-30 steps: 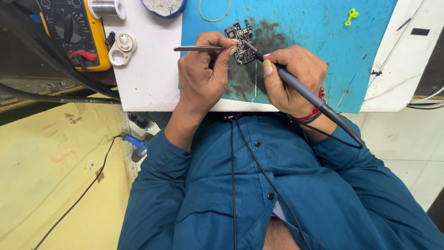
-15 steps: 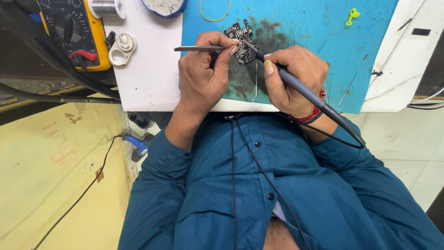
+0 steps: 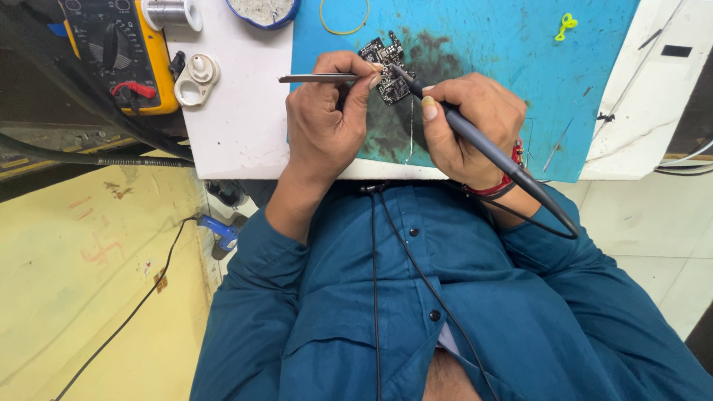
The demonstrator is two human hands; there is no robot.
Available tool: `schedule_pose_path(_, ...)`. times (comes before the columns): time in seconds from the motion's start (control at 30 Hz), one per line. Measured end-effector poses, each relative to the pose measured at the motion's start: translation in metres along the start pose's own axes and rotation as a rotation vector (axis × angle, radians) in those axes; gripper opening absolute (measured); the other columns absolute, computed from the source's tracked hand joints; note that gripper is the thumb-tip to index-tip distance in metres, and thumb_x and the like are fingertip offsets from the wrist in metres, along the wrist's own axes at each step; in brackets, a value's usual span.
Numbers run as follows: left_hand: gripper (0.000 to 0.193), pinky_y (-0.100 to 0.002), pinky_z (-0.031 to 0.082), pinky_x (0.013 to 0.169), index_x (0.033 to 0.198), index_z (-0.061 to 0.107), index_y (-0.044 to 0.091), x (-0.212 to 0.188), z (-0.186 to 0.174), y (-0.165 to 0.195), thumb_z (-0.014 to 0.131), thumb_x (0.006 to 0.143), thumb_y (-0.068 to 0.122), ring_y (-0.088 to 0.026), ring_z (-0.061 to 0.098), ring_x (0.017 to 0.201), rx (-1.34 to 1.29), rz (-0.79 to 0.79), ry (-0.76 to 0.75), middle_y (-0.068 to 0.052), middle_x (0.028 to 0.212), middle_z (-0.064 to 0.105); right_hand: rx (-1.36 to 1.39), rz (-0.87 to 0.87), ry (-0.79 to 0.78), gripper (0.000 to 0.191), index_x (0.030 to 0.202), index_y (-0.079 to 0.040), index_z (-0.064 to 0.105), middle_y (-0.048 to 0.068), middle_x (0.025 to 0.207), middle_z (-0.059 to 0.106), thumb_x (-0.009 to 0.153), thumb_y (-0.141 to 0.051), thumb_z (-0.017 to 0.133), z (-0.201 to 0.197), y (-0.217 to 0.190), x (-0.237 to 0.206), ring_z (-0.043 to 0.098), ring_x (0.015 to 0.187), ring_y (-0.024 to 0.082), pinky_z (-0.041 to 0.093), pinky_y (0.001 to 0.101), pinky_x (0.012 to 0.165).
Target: The person solders components on a small circuit board at a workbench, holding the board steady with a steel tool in one hand while applying a soldering iron to the board's contacts with the other hand, repositioning the board to work on different sections.
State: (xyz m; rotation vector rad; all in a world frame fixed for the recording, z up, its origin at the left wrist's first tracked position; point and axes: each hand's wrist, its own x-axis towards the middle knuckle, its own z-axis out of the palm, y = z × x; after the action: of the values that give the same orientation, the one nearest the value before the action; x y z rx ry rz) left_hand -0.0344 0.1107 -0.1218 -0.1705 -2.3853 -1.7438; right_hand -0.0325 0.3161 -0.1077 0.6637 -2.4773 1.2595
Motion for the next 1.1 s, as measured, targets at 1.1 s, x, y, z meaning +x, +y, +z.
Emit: schedule_pose_path(1.1,0.008,-0.027,0.063,0.08,0.11,0.062,0.004,-0.0022,0.0046,0.001,0.069,0.107,0.005,-0.016,0.078,0.095,-0.007,0.022,0.024,-0.008,0.108,0.076,0.013,-0.015,-0.013,0.004,0.103,-0.003,0.067,0.01,0.083,0.067,0.104,-0.004,0.071,-0.0068,-0.0007,-0.0016,0.066,0.071,0.026,0.048,0.0343,0.061)
